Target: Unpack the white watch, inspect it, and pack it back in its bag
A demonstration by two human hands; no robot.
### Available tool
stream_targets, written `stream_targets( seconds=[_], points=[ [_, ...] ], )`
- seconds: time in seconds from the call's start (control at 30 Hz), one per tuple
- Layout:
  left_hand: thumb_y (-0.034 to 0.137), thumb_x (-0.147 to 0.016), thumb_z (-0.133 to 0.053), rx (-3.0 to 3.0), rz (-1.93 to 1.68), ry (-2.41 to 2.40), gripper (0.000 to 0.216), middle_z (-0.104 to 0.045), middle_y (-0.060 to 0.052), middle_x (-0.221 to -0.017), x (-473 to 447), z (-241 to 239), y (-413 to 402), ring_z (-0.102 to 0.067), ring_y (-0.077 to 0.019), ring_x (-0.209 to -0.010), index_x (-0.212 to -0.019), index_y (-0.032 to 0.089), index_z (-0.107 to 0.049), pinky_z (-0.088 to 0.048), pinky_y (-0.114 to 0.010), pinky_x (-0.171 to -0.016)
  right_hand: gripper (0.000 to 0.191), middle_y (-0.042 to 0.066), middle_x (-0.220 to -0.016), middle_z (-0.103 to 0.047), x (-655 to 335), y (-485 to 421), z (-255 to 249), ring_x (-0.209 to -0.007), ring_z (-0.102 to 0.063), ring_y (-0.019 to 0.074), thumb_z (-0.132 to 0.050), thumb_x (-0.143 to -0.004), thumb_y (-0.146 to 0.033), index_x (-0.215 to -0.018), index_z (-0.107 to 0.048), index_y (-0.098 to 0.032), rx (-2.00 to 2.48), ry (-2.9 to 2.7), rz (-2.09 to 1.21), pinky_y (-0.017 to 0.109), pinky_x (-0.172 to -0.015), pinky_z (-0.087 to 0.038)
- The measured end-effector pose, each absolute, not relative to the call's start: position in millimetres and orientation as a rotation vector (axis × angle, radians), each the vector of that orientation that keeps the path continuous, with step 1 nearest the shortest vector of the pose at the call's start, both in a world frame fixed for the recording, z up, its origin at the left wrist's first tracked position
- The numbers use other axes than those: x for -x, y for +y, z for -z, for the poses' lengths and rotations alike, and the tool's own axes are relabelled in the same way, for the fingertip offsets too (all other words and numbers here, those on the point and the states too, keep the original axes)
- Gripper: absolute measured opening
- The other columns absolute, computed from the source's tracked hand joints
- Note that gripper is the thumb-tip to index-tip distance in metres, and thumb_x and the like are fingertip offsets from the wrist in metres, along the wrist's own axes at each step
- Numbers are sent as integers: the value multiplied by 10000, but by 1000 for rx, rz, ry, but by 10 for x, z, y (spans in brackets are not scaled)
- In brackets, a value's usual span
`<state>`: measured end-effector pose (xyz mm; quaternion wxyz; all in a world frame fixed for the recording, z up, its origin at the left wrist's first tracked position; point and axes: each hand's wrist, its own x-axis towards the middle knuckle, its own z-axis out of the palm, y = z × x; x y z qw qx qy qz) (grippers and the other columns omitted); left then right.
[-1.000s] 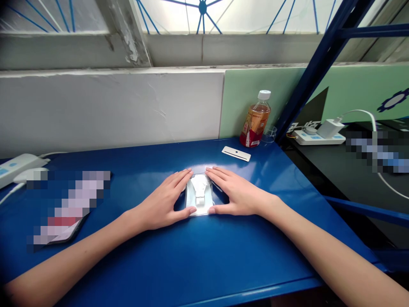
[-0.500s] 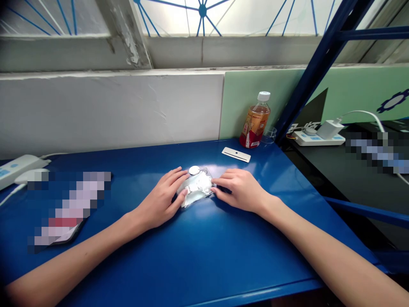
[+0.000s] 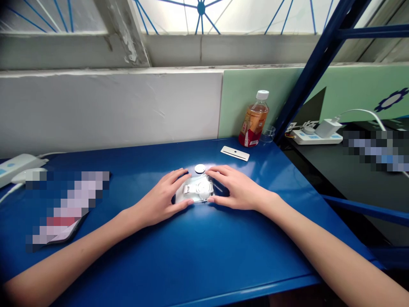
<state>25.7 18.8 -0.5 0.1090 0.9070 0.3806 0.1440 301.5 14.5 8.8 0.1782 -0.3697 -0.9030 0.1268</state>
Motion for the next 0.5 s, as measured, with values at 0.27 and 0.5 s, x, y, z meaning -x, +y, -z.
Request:
stream_targets(
  seconds=[0.27,0.5],
  points=[
    [622,-958,-422,-2714,-210,1078,701,-394,-206,-1529,-175,-163,224,-375,-330,-1417,-1429,103,-429,-353,-455,-1141,678,171,-1421,-532,-3035,158,-73,-1304,-504,343,-645,-857,-534,-1422,-507,-187,1007,-2542,-417,505,-1072,-448],
    [658,-906,-499,-2650,-295,1108,780,-342,-171,-1568,-118,-34,199,-315,-339,-1448,-1489,157,-369,-320,-495,-1160,711,128,-1492,-490,-3041,161,-65,-1396,-420,339,-642,-870,-500,-1482,-440,-198,1009,-2553,-464,524,-1122,-400]
  ],
)
